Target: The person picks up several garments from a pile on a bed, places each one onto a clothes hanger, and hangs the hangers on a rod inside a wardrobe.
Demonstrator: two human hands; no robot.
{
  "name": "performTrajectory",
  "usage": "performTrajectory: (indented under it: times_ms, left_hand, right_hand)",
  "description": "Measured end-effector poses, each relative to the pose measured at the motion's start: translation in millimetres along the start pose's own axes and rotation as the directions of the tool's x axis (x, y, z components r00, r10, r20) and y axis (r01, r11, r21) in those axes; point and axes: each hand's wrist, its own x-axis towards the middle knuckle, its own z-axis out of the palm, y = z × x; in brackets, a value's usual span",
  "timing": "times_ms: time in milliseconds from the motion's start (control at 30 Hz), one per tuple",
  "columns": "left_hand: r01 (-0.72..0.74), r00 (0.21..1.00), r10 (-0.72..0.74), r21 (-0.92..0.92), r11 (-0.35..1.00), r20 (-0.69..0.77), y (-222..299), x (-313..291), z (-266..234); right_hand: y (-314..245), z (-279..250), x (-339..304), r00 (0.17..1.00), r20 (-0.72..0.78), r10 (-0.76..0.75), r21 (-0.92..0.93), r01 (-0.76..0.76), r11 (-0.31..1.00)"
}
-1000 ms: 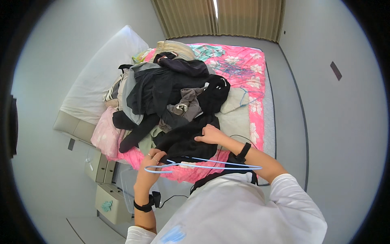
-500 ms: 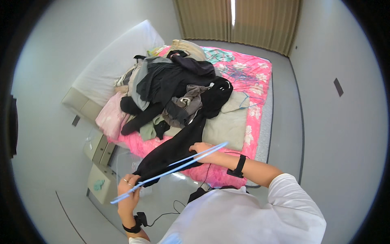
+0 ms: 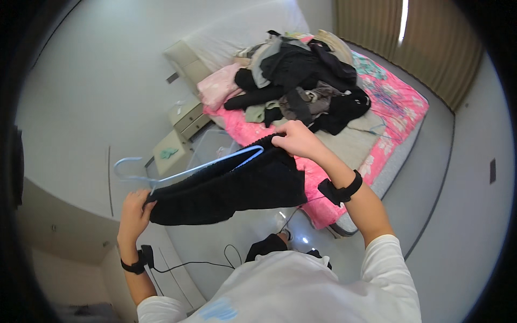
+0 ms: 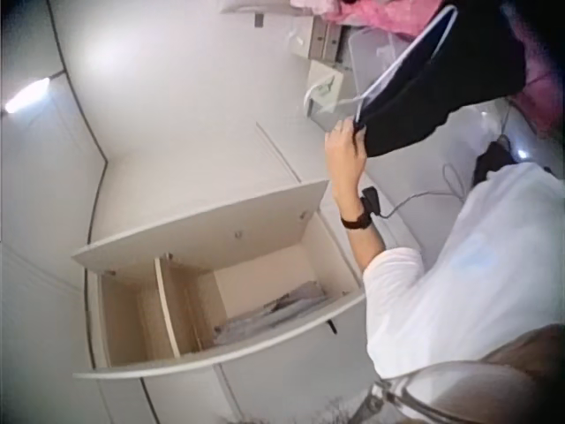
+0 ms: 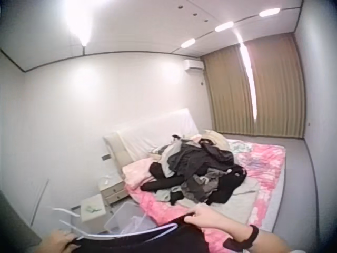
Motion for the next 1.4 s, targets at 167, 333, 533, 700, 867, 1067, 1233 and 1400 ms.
performTrajectory:
  times_ms: [167,333,533,700,867,1067,1233,1400]
  left_hand:
    - [0.022,0.999,-0.028,0.123,0.992,0.042,-1.9,-53.1,-14.1]
    - [0.143,0.989,-0.147,0.164,0.976,0.009,-4.4,-106.6,-19.6]
    - [0.417,0.854,-0.438,-0.134,0.899,-0.279,-29.2,-222.3,-39.6]
    - [0.659,0.614,-0.718,-0.289,0.695,-0.327,-26.0,-321.8,-57.1]
    - [0.754,0.479,-0.856,-0.408,0.515,-0.194,-39.8,-391.9,-64.9]
    - [0.684,0.265,-0.873,-0.559,0.469,-0.409,-59.6,-473.0,-55.1]
    - [0.627,0.335,-0.938,-0.723,0.290,-0.086,-74.8,-488.0,-58.6]
    - [0.343,0.382,-0.923,-0.935,0.094,0.048,-112.8,-453.4,-55.7]
  right_hand:
    - [-49.0,43.8,17.2,0.992,0.067,-0.104,0.039,0.102,0.994]
    - [-106.3,155.4,26.8,0.931,0.082,-0.356,0.205,0.333,0.920]
    - [-172.5,272.4,23.1,0.539,0.505,-0.675,0.391,0.554,0.735]
    - [-203.4,384.6,38.1,0.042,0.433,-0.900,0.275,0.945,0.176]
    - [-263.4,475.5,21.6,0.144,0.475,-0.868,0.439,0.816,0.376]
    - [-351.0,565.0,40.4,0.108,0.216,-0.970,0.465,0.862,0.200]
    - [-414.9,632.5,57.1,0.027,0.183,-0.983,0.515,0.849,0.119]
    - [-468.8,714.9,71.7,-0.037,0.183,-0.982,0.594,0.800,0.081]
